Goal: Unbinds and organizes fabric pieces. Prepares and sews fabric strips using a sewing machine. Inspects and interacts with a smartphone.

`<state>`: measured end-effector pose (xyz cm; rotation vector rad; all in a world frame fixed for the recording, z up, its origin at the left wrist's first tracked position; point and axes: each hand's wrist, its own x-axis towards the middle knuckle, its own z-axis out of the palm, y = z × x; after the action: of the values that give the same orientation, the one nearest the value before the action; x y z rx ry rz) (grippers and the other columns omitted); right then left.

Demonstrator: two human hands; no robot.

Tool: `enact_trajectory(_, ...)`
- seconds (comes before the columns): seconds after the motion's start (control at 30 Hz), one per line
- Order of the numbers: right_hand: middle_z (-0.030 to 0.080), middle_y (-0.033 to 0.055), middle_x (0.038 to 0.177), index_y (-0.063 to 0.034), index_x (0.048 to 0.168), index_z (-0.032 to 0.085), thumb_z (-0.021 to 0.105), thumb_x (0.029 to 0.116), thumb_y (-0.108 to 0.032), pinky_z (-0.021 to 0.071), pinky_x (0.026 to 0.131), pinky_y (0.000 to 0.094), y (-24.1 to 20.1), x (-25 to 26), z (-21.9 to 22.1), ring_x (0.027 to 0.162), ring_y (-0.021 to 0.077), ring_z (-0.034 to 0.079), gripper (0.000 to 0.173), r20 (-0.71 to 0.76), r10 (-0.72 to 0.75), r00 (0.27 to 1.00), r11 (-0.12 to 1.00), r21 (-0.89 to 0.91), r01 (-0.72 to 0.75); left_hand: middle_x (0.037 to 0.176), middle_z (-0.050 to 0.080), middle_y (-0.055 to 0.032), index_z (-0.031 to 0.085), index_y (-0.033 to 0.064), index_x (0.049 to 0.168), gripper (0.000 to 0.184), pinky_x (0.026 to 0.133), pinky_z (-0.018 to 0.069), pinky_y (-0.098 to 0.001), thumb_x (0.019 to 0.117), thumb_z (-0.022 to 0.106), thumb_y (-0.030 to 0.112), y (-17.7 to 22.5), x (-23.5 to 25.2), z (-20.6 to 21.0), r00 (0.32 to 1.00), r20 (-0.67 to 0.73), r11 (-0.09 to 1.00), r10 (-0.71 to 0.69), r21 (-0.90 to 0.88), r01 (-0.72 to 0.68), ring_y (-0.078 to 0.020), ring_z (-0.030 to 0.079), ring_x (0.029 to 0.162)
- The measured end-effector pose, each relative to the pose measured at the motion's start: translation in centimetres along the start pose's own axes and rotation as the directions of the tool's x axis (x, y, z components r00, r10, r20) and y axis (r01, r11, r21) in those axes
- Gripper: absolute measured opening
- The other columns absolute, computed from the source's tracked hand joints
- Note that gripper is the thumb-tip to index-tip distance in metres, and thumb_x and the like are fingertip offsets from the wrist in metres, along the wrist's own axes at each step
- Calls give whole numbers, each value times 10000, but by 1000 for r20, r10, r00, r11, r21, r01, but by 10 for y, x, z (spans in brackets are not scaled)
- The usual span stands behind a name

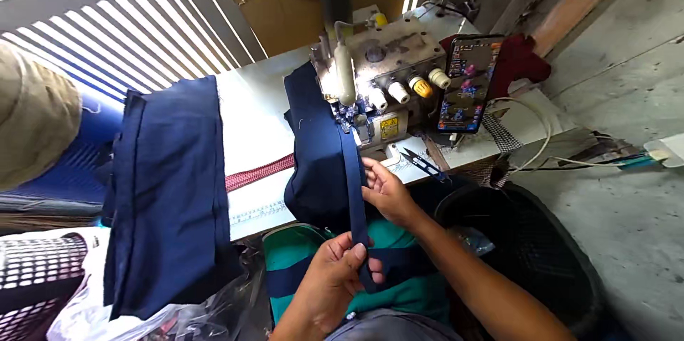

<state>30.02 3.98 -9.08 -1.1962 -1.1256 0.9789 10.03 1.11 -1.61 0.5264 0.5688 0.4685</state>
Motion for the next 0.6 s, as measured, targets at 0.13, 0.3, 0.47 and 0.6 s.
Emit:
enact_trajectory(0.13,734,6,934,-14,1191,677,522,1052,-182,589,755,230,-10,-66,20,824,25,689,268,-35,75,997,989,-127,-79,852,766,-123,719,43,950,104,752,643,-367,971,698,142,-40,-4,-8,985,-114,970,130,219,-103,-201,764,776)
enact_trajectory(0.3,737,-8,905,-25,1214,663,567,1040,-145,594,724,201,-26,-155,14,797,20,692,232,-17,201,979,973,-112,-202,869,776,-78,776,82,865,103,812,615,-327,901,777,178,-90,-29,-34,975,-221,968,32,251,25,-144,751,830)
enact_trajectory(0.47,744,-22,838,-34,1002,728,674,980,-136,599,683,171,-28,-171,11,733,4,694,118,-94,273,958,960,-39,-277,843,771,-61,789,61,832,158,787,603,-282,931,747,177,-91,-32,-30,973,-176,898,150,435,-60,-98,732,808)
enact_trajectory(0.6,749,28,1012,-28,994,766,648,996,-123,609,768,194,-31,-165,1,851,44,704,151,13,282,959,959,9,-282,939,787,-83,786,23,924,210,876,604,-312,1011,635,140,-86,-32,-28,986,-47,866,160,486,-117,-127,751,903)
